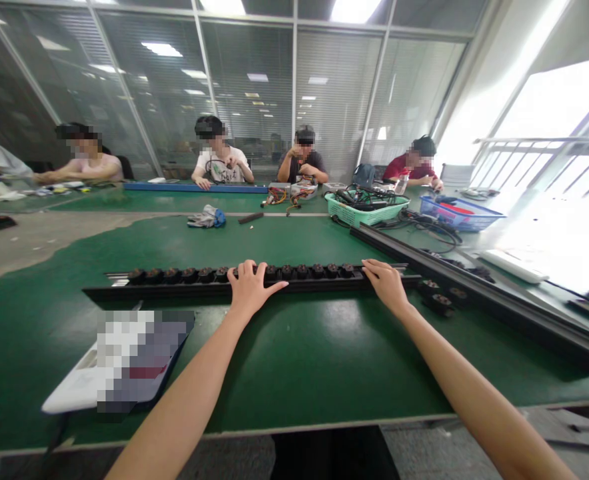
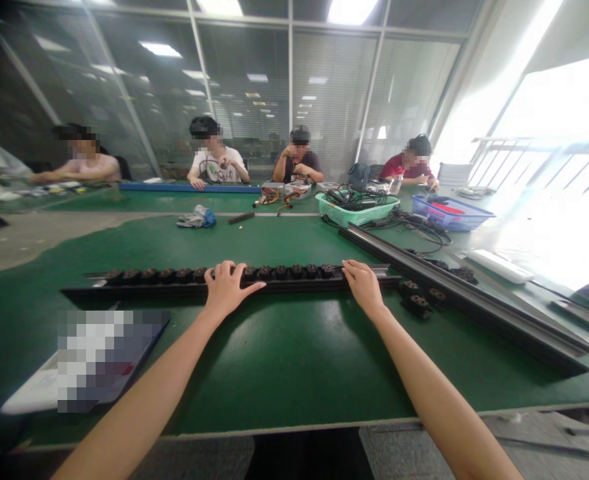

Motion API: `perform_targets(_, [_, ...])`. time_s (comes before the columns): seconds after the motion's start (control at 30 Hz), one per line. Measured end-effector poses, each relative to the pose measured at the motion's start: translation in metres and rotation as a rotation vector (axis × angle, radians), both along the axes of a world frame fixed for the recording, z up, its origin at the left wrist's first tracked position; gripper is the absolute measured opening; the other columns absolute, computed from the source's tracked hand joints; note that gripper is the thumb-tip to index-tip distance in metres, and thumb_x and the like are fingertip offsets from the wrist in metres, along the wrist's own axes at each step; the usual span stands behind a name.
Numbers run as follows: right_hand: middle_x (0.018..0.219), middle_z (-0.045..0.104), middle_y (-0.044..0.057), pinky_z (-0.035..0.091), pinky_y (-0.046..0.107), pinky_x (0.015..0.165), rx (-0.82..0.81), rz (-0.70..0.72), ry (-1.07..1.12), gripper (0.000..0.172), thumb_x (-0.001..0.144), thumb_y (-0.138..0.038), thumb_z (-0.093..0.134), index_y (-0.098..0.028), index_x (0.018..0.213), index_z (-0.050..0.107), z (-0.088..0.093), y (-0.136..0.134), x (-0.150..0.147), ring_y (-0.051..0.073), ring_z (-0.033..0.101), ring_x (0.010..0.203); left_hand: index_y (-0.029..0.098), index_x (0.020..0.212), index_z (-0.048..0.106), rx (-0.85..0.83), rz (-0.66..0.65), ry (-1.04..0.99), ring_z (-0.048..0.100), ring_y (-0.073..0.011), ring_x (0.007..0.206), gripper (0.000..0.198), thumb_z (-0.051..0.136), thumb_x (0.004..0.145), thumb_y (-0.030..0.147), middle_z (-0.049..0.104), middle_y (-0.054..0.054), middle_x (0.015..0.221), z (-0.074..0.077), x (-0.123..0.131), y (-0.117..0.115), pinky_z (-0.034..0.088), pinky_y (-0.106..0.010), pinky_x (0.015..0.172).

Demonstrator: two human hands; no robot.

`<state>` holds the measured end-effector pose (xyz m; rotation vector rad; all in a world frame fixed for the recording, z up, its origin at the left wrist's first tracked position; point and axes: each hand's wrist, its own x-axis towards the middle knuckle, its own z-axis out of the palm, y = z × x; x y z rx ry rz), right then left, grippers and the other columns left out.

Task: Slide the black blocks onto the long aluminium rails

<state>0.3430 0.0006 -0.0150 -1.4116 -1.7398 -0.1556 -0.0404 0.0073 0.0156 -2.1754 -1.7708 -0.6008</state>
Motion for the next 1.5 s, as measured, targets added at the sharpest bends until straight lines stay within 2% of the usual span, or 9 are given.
perform_targets(0.8, [0.122,0.074,0.013,0.052,0.048,0.105,0.005,-0.028,-0.004,0.039,0.099,-0.037,0.048,-0.020,0.117,0.078,-0.0028,-0.0003,0.0099,0.029,0.069,0.115,0.019,0.131,0.064,0.004,-0.002,-0.002,0.046,-0.0372,0.121,0.083,0.044,0.084,0.085,0.054,-0.019,0.128,0.0012,-0.0003,-0.0009,0.029,-0.057,0.109])
perform_targets(1.5, [0.125,0.073,0.012,0.055,0.048,0.102,-0.016,-0.070,-0.060,0.037,0.097,-0.031,0.047,-0.022,0.115,0.078,0.0001,-0.0041,0.0062,0.030,0.068,0.114,0.020,0.131,0.064,-0.004,-0.003,-0.008,0.046,-0.0369,0.121,0.082,0.043,0.085,0.085,0.055,-0.019,0.128,0.0007,-0.0008,-0.0001,0.029,-0.058,0.110])
